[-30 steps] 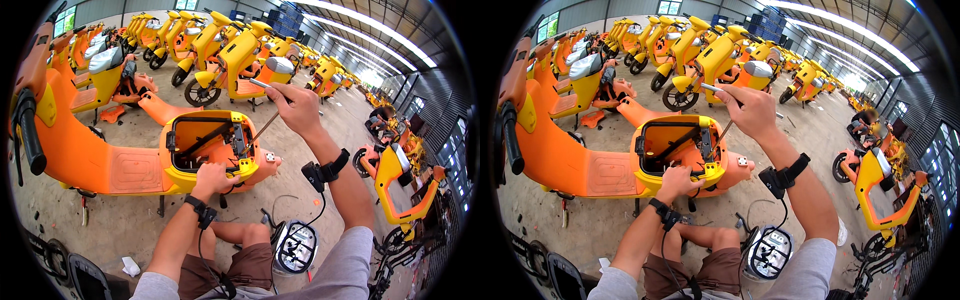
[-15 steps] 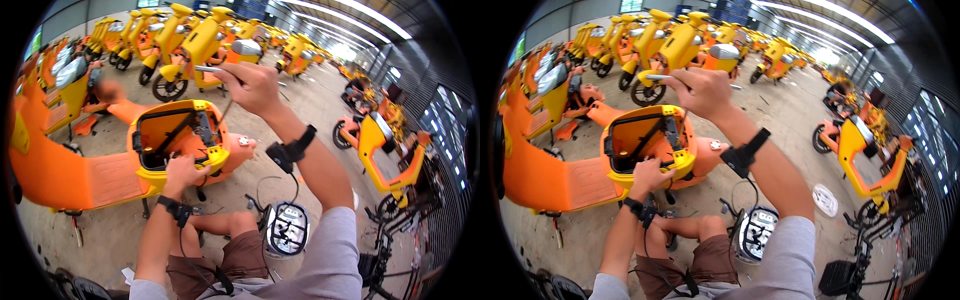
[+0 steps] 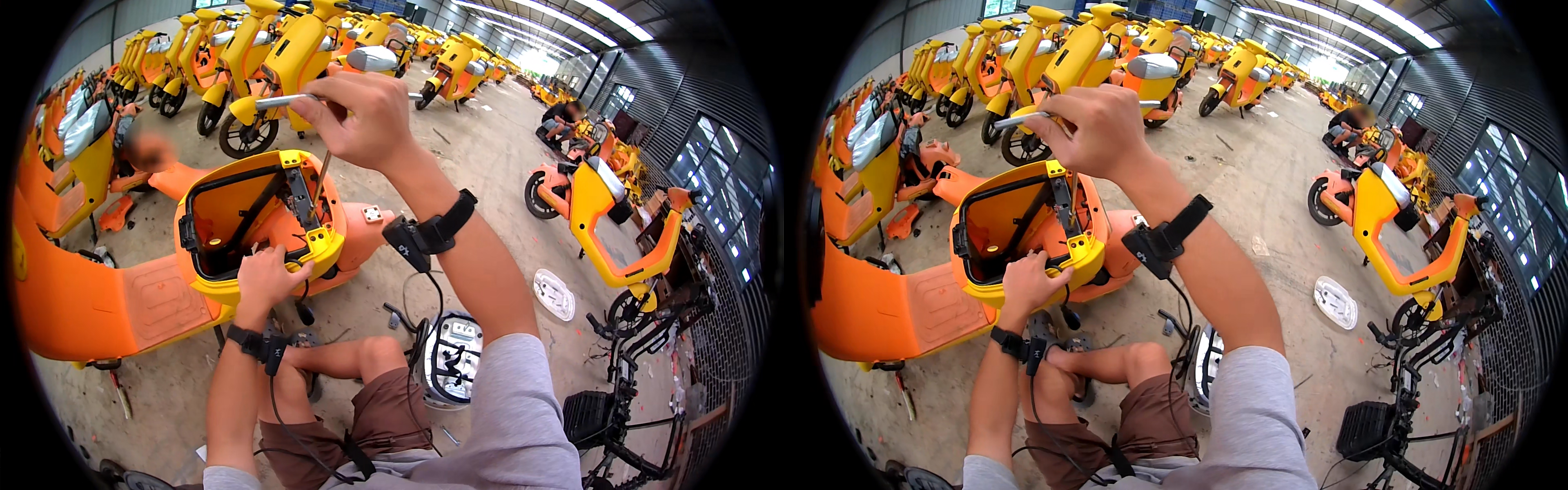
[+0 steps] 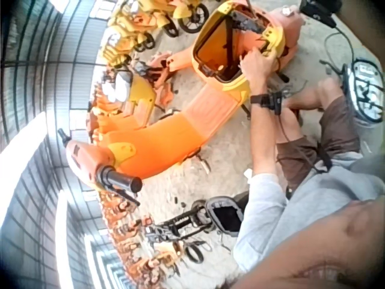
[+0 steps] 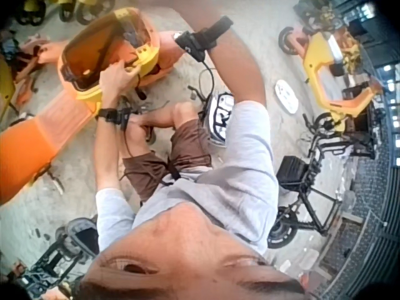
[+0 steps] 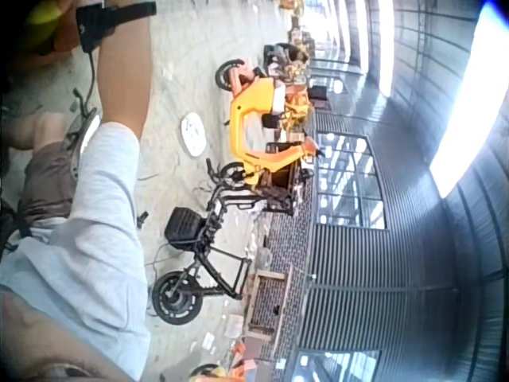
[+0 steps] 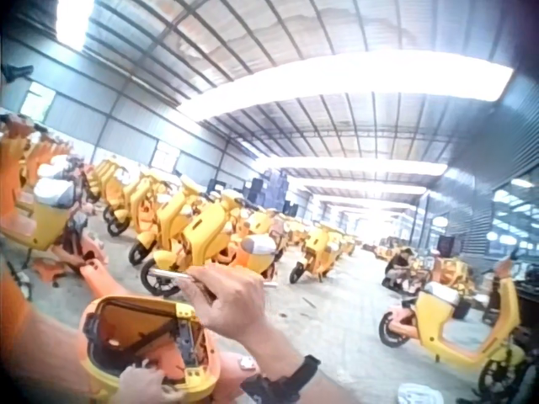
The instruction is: The person assembles an orange and yellow electric scooter by connecting internal electrical wires and using a T-handle wrench to tighten bolts on the frame.
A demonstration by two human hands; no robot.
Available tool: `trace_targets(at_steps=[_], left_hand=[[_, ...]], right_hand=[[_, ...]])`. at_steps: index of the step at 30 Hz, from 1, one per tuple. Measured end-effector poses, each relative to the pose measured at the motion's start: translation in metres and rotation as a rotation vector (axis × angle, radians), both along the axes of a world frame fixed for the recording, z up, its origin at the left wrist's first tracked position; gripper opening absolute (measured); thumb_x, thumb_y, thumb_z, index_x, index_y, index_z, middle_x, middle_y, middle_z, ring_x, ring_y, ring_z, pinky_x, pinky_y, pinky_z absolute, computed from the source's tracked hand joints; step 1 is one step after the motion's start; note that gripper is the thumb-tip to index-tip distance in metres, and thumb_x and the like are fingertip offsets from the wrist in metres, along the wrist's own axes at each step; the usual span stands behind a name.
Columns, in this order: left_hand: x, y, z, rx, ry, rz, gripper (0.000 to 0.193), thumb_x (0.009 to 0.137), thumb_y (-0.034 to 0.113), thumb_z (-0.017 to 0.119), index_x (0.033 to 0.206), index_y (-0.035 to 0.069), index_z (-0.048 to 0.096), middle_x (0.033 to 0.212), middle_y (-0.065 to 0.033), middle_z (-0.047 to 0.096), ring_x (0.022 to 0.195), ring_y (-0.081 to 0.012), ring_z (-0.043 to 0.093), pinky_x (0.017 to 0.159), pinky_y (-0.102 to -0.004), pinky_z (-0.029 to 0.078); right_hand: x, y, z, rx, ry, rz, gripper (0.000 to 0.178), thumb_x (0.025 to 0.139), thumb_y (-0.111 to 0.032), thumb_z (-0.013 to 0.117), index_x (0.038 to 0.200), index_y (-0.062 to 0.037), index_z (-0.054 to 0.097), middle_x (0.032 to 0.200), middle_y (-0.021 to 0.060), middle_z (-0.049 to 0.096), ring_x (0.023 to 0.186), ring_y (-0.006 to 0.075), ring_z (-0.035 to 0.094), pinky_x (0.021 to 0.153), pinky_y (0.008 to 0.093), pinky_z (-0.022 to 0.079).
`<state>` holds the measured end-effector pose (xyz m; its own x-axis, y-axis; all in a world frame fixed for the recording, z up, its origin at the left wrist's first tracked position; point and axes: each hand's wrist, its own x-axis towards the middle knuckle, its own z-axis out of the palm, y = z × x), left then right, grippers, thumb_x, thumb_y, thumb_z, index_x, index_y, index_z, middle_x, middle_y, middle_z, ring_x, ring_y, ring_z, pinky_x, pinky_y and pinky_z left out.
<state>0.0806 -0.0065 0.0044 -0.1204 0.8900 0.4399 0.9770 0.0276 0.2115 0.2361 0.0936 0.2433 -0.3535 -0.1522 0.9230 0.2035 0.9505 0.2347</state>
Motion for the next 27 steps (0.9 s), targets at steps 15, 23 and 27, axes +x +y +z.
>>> trace_targets(at_steps=[15,23,27], left_hand=[[-0.001,0.004,-0.007,0.079,-0.003,-0.031,0.064,0.079,0.068,0.063,0.078,0.004,0.066,0.074,-0.0144,0.068,0.069,-0.0310,0.069,0.061,-0.0422,0.053],[-0.002,0.002,-0.006,0.068,-0.015,-0.029,0.060,0.078,0.063,0.066,0.075,0.003,0.063,0.071,-0.0143,0.066,0.065,-0.0318,0.066,0.060,-0.0409,0.051],[0.000,0.000,-0.006,0.064,-0.002,-0.022,0.060,0.078,0.063,0.066,0.076,0.004,0.064,0.071,-0.0137,0.066,0.065,-0.0317,0.066,0.061,-0.0409,0.052]], right_hand=[[0.006,0.037,-0.015,0.162,0.113,0.026,0.043,0.090,-0.043,0.066,0.065,-0.0101,0.054,0.063,0.0038,0.051,0.063,0.0255,0.050,0.064,0.0392,0.033],[-0.014,0.015,-0.018,0.158,0.136,-0.076,0.047,0.090,-0.050,0.069,0.065,-0.0115,0.056,0.060,0.0016,0.051,0.057,0.0226,0.050,0.057,0.0363,0.033],[-0.010,0.008,-0.017,0.100,0.186,-0.222,0.049,0.090,-0.052,0.067,0.064,-0.0112,0.058,0.055,0.0006,0.051,0.052,0.0222,0.052,0.053,0.0363,0.036]])
